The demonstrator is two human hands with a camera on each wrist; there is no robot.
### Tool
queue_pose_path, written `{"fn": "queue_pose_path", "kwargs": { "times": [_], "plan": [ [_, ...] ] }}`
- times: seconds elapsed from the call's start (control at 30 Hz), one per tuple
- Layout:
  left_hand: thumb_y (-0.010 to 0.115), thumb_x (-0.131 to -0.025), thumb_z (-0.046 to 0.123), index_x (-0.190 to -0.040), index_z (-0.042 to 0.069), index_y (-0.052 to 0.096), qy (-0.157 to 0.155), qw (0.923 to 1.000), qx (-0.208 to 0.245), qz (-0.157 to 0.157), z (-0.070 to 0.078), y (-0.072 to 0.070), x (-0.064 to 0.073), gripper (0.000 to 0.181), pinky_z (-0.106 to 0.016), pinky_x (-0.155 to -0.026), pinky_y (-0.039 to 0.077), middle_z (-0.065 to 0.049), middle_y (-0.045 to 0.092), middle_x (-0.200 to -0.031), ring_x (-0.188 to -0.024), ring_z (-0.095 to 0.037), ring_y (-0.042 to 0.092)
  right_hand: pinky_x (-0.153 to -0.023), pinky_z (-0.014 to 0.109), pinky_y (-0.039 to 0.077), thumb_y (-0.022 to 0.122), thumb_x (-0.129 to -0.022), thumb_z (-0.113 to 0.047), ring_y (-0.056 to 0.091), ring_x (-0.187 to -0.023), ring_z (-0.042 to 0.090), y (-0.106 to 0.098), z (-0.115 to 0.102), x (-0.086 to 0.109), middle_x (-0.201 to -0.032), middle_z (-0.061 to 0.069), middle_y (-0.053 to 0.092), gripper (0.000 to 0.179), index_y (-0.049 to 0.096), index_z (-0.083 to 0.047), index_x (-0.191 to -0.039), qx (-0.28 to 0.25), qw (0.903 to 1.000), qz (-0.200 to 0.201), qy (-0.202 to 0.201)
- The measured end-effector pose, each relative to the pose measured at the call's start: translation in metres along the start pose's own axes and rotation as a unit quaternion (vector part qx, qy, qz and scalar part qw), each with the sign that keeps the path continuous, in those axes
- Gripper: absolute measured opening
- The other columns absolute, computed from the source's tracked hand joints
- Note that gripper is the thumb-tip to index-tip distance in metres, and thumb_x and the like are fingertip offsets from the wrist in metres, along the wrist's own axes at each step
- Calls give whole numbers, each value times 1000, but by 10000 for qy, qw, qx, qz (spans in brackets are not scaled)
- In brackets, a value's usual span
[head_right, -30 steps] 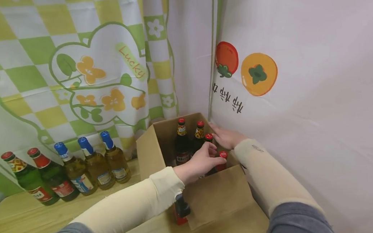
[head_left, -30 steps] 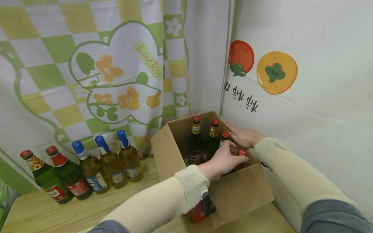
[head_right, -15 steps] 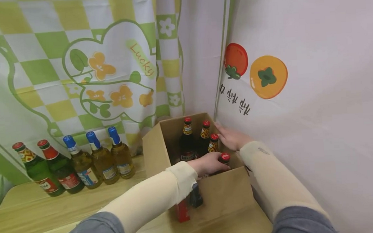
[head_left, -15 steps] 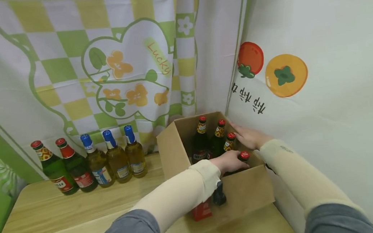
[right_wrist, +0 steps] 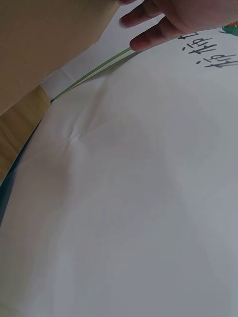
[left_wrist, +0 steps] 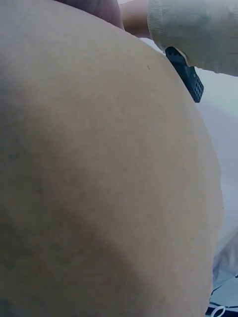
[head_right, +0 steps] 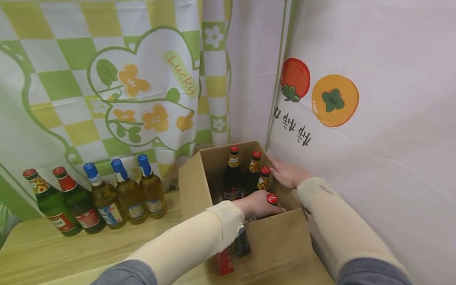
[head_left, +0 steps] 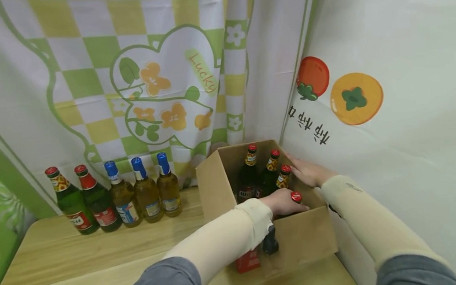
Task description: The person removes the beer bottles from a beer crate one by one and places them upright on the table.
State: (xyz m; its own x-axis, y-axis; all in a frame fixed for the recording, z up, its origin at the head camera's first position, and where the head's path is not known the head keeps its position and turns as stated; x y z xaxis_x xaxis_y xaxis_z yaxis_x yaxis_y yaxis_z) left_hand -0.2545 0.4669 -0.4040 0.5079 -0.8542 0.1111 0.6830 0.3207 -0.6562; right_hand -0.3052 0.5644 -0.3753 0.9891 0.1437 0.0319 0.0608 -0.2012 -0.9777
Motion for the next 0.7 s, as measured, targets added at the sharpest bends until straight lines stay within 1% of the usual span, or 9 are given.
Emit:
{"fn": "queue_pose_path", "kwargs": {
  "times": [0.13, 0.2, 0.3, 0.37, 0.43, 0.47, 0.5, 0.57, 0.7],
  "plan": [
    [69, -98, 41, -122, 2, 73, -49, 9999, -33, 161, -4, 1, 1, 45, -21, -94, 47, -6, 73, -118, -108, -12, 65, -120, 60, 19, 39, -110, -18, 21, -147, 54, 2, -4, 1, -160, 38, 21, 60, 20, 17, -155, 260, 9995, 57, -179],
    [69, -99, 41, -117, 3, 75, -10, 9996, -13, 270, -5, 0, 2, 43, -22, -93, 48, -6, 74, -113, -106, -12, 66, -120, 59, 18, 39, -109, -18, 19, -148, 53, 3, -4, 1, -160, 38, 20, 60, 20, 17, -154, 373, 9991, 55, -208],
    [69, -99, 40, -98, 5, 77, 104, 9985, 137, 514, -5, -5, 3, 36, -21, -88, 49, -3, 75, -95, -94, -12, 67, -120, 59, 18, 38, -109, -18, 19, -149, 53, 3, -3, 0, -160, 38, 21, 59, 21, 17, -155, 370, 9991, 97, -180],
    [69, -100, 37, -83, 6, 76, 161, 9962, 431, 739, -5, -11, 3, 35, -21, -80, 50, -2, 73, -79, -81, -12, 66, -120, 59, 18, 37, -110, -17, 20, -149, 53, 2, -3, -1, -160, 37, 21, 58, 22, 16, -155, 328, 9992, 138, -160],
    [68, -100, 33, -77, 6, 74, 191, 9918, 775, 1000, -5, -18, 5, 37, -21, -71, 48, 0, 67, -67, -71, -10, 62, -120, 59, 18, 36, -110, -16, 21, -148, 53, 0, -2, -2, -160, 37, 23, 56, 23, 16, -155, 310, 9992, 193, -158],
    [69, -100, 32, -77, 4, 74, 166, 9889, 959, 1122, -6, -22, 5, 37, -22, -66, 47, 1, 64, -63, -66, -10, 59, -120, 59, 18, 36, -110, -16, 21, -148, 54, -1, -2, -3, -160, 37, 23, 56, 24, 16, -154, 367, 9989, 222, -174],
    [69, -100, 31, -78, 3, 74, 129, 9860, 1121, 1231, -7, -24, 7, 36, -22, -63, 46, 2, 61, -62, -63, -9, 56, -120, 60, 18, 35, -110, -16, 20, -148, 54, -2, -2, -3, -160, 36, 24, 56, 24, 16, -155, 447, 9986, 235, -158],
    [70, -99, 29, -81, 1, 75, 99, 9817, 1279, 1404, -7, -29, 10, 33, -23, -60, 44, 4, 60, -63, -63, -9, 53, -120, 61, 16, 35, -111, -17, 18, -149, 54, -3, -1, -3, -160, 35, 24, 55, 25, 15, -155, 651, 9975, 225, -124],
    [72, -98, 27, -81, 3, 75, 116, 9756, 1399, 1687, -7, -35, 13, 30, -24, -62, 46, 1, 65, -70, -66, -9, 55, -120, 63, 14, 35, -111, -19, 14, -150, 52, -4, -1, -3, -162, 32, 25, 56, 26, 12, -156, 1027, 9945, 180, -19]
  ]
}}
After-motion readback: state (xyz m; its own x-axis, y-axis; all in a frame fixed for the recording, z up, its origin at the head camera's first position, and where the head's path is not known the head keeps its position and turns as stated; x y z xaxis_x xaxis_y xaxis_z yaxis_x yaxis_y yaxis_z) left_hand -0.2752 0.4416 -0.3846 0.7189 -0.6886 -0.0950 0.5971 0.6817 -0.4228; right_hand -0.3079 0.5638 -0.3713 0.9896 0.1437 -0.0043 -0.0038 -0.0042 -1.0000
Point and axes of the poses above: each hand's wrist, its own x-axis away from the middle knuckle, its own y-axis out of the palm, z = x × y, the point moved 10 cm from there along -x, towards the middle knuckle
